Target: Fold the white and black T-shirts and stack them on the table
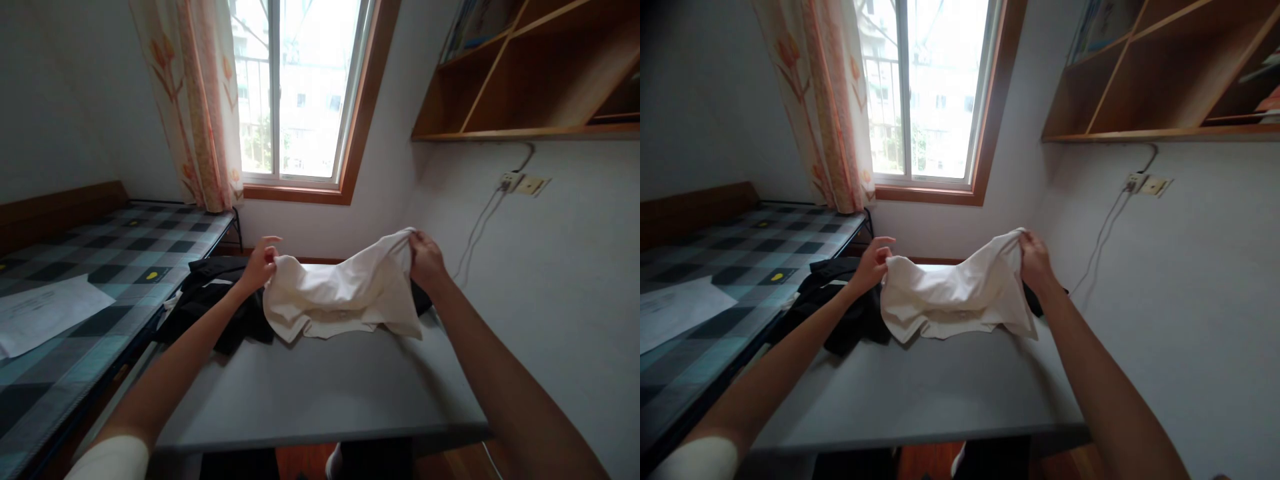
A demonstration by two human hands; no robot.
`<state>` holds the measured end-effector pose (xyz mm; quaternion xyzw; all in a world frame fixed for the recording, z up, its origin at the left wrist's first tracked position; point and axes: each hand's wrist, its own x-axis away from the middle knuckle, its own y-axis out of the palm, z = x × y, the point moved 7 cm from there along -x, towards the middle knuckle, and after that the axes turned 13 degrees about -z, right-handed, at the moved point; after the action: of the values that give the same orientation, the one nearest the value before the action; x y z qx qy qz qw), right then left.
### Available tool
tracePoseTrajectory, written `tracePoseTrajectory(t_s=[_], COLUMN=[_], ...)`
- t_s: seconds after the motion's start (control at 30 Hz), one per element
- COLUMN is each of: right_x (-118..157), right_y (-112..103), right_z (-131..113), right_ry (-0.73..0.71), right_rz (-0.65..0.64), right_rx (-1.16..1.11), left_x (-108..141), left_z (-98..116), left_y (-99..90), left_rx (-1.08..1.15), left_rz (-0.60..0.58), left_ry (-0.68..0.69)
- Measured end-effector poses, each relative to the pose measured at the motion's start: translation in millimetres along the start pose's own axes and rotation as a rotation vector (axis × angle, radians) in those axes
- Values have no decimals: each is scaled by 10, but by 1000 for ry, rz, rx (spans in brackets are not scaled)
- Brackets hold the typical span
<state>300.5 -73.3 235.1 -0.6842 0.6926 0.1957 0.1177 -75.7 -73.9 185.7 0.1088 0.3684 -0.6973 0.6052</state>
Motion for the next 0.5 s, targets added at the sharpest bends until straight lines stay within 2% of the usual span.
tracePoseTrajectory(t_s=[0.07,0.13,0.17,0.2,0.23,0.27,0.33,0.43,0.47,0.5], right_x=[96,227,280,305,299,260,106,-179,-250,-294], right_y=[694,1300,1511,1633,1673,1626,1323,564,272,-17], right_z=[-39,-127,-182,-249,-314,-370,-404,-140,23,212], right_ry=[30,40,34,7,-28,-68,-129,-84,-31,39], right_rz=[-231,-458,-538,-572,-573,-538,-408,-204,-138,-85], right_rx=[-66,-64,-37,-22,-11,-10,-11,102,188,298], left_x=[-83,-156,-206,-268,-339,-418,-563,-568,-508,-442], left_z=[239,435,490,518,530,532,551,641,670,683], left_y=[518,892,983,1013,964,836,346,-738,-1060,-1323], left_rx=[46,5,-19,-40,-54,-59,-60,-122,-163,-215], left_rz=[-224,-324,-320,-307,-271,-215,-12,503,648,742], left_ry=[62,119,125,116,103,90,99,175,200,206])
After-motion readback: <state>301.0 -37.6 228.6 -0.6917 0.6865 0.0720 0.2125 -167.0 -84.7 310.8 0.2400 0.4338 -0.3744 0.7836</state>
